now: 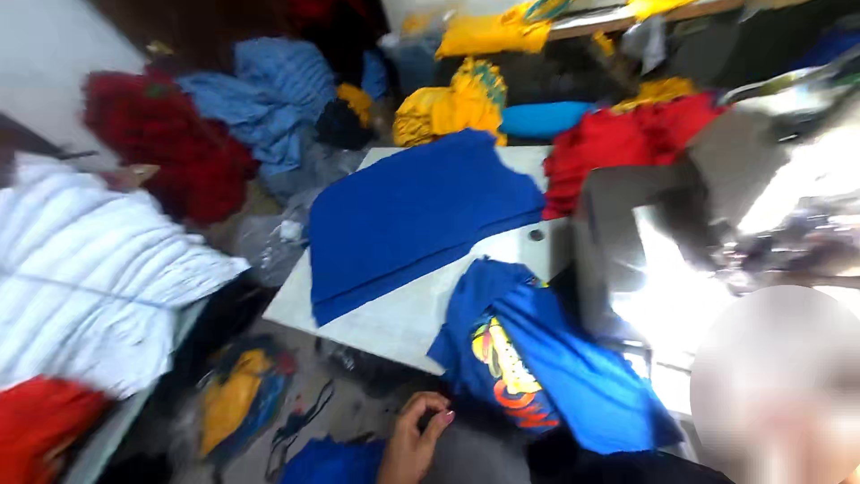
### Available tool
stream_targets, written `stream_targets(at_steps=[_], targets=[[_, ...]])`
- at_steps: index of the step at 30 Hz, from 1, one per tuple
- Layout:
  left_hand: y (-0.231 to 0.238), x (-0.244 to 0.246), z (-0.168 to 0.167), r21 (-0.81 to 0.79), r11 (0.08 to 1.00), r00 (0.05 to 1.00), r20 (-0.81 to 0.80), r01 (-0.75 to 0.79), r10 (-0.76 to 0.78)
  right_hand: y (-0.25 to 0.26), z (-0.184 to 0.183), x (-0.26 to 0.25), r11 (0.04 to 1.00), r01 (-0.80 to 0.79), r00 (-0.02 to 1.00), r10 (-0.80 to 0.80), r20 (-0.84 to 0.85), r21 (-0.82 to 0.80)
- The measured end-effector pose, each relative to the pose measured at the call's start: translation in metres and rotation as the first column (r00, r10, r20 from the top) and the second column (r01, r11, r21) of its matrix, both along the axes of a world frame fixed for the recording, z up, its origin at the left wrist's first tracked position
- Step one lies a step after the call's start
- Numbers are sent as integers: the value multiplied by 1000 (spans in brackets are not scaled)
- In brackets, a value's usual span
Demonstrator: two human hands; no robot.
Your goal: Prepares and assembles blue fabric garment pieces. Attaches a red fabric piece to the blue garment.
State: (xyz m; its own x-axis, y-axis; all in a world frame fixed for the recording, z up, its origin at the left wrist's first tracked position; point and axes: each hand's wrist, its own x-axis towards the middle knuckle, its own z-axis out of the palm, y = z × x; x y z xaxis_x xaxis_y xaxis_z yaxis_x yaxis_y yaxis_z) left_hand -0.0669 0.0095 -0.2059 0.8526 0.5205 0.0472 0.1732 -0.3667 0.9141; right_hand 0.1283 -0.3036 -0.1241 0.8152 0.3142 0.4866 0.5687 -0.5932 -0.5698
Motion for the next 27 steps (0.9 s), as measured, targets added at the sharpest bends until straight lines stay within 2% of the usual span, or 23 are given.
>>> stream_targets(at_steps=[2, 4, 5, 6, 7, 8, 9, 10, 12, 13, 18, 19, 21, 23, 24, 25, 27], targets=[[6, -1, 22, -148, 983, 992, 76, 113, -102, 15, -24, -14, 989, -102, 992, 94, -80, -103], [4, 3, 45, -306, 921, 966, 170, 240, -195, 36, -33, -27, 987, -137, 990, 135, -29, -80], [-2, 7, 53, -305, 920, 962, 196, 246, -192, 49, -30, -35, 984, -168, 986, 168, -4, -59], [-7, 11, 54, -217, 959, 970, 200, 184, -141, 60, -28, -42, 976, -216, 976, 216, -1, -37], [-10, 17, 50, -40, 997, 981, 186, 60, -52, 70, -29, -47, 966, -258, 966, 258, -12, -18], [-10, 23, 42, 186, 980, 985, 167, -72, 41, 77, -31, -49, 960, -278, 960, 278, -25, -15], [-8, 29, 36, 367, 916, 982, 154, -161, 111, 82, -34, -48, 960, -278, 960, 277, -35, -24], [-7, 36, 33, 482, 852, 977, 144, -205, 154, 84, -40, -44, 965, -258, 966, 257, -41, -34], [-9, 44, 34, 599, 770, 974, 89, -218, 206, 80, -52, -34, 976, -202, 979, 198, -56, -75], [-12, 44, 35, 608, 767, 975, 56, -206, 217, 76, -59, -28, 978, -187, 982, 182, -56, -92], [-15, 27, 12, 429, 856, 957, 132, -289, 258, 71, -80, -18, 988, -117, 991, 123, 53, -106], [-16, 24, 4, 337, 894, 955, 120, -297, 272, 72, -81, -19, 989, -101, 992, 109, 66, -109], [-18, 21, -11, 22, 968, 967, 52, -249, 248, 74, -81, -20, 990, -85, 992, 95, 84, -114], [-12, 21, -22, -291, 949, 990, 34, -119, 135, 75, -81, -20, 989, -90, 991, 101, 86, -121], [-10, 21, -24, -361, 930, 994, 45, -76, 99, 73, -82, -20, 987, -97, 991, 108, 84, -125], [-8, 20, -23, -363, 930, 996, 45, -54, 75, 72, -83, -19, 987, -103, 990, 114, 85, -127], [0, 14, -13, -229, 973, 1000, -5, -24, 23, 70, -83, -17, 987, -119, 990, 126, 64, -103]])
